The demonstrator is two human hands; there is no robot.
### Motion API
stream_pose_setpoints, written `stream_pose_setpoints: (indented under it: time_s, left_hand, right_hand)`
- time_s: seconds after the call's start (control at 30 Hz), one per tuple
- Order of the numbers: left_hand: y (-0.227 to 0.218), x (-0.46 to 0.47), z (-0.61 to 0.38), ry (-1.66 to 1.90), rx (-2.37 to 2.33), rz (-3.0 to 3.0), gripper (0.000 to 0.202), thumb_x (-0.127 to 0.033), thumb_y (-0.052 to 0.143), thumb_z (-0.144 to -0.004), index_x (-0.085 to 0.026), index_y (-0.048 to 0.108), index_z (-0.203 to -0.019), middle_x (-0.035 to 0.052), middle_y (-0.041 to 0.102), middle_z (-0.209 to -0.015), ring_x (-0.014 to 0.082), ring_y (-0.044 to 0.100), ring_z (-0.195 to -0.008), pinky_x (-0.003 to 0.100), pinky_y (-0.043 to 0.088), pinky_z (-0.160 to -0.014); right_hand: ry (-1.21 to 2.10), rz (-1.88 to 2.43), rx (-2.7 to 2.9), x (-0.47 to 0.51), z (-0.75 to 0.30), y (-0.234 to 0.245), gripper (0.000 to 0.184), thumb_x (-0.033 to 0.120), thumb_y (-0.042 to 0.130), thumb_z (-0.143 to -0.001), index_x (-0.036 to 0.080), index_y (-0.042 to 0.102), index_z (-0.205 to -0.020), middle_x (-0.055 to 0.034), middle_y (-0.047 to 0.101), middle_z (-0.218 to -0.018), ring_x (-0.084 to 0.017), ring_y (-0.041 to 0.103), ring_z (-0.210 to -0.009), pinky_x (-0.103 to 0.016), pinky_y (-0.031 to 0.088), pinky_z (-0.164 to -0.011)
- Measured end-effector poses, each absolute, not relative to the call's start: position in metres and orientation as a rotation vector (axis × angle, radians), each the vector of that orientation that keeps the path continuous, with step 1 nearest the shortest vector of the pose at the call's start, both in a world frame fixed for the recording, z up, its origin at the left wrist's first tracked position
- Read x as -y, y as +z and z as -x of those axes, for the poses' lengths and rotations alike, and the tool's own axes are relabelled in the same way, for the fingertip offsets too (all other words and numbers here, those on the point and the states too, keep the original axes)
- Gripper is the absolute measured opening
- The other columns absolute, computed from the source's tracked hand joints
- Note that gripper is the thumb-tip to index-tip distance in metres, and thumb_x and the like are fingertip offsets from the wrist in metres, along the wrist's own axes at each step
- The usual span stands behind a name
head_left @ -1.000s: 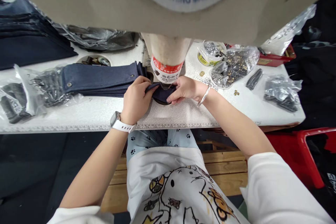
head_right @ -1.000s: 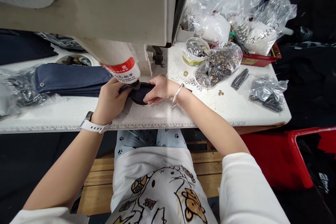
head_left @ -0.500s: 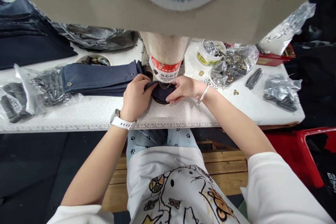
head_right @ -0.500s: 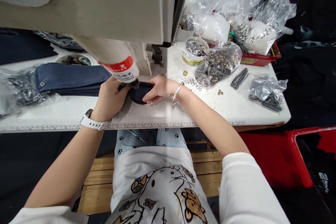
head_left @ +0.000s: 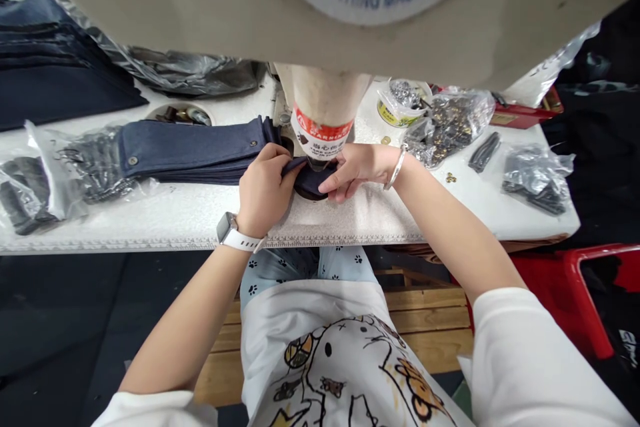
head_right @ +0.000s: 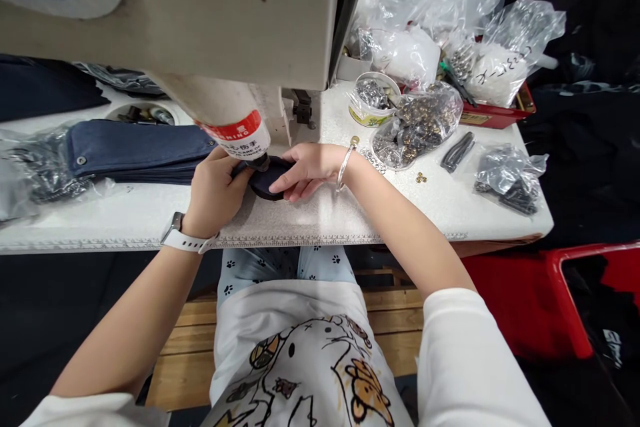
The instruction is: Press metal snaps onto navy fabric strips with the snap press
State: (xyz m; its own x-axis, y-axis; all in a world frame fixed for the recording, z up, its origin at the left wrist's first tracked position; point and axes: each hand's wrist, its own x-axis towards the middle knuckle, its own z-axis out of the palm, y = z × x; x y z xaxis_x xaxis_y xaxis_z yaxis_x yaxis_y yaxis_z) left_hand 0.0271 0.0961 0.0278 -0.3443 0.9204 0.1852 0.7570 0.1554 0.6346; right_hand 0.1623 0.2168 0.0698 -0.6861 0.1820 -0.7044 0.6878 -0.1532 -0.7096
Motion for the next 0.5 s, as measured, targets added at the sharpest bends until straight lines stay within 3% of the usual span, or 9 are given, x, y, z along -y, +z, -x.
stream_pose_setpoints:
  time_s: [0.13,0.33,0.5]
  left_hand:
    - [0.029,-0.095,-0.028,0.948,-2.192,-1.639,0.028,-0.034,0.044,-0.085,-0.017,0.065,-0.082,0.0084,0.063,-0.101,0.021,0.061,-0.083,0.032,0.048,-0.074]
    - [0.028,-0.094,-0.028,0.952,-2.205,-1.666,0.027,-0.034,0.044,-0.085,-0.018,0.065,-0.08,0.0077,0.063,-0.099,0.0206,0.061,-0.083,0.031,0.048,-0.073]
    - [0.025,-0.092,-0.022,0.995,-2.074,-1.683,0.023,-0.032,0.047,-0.083,-0.017,0.064,-0.078,0.0062,0.062,-0.093,0.018,0.059,-0.082,0.029,0.047,-0.075]
  right_hand:
    - [-1.964,-0.941,-1.668,-0.22,-0.167,0.067,0.032,0.035,0.076,-0.065,0.012,0.062,-0.083,-0.0031,0.07,-0.068,-0.01,0.065,-0.056,-0.016,0.054,-0.051]
    - [-2.017,-1.049,-1.623,-0.216,-0.165,0.063,0.02,0.017,0.071,-0.071,0.013,0.061,-0.088,-0.0014,0.071,-0.07,-0.008,0.064,-0.055,-0.014,0.054,-0.053]
    - [-2.028,-1.131,-1.663,-0.208,-0.164,0.063,0.021,0.007,0.067,-0.071,0.012,0.058,-0.088,-0.0005,0.069,-0.065,-0.007,0.063,-0.052,-0.014,0.054,-0.051]
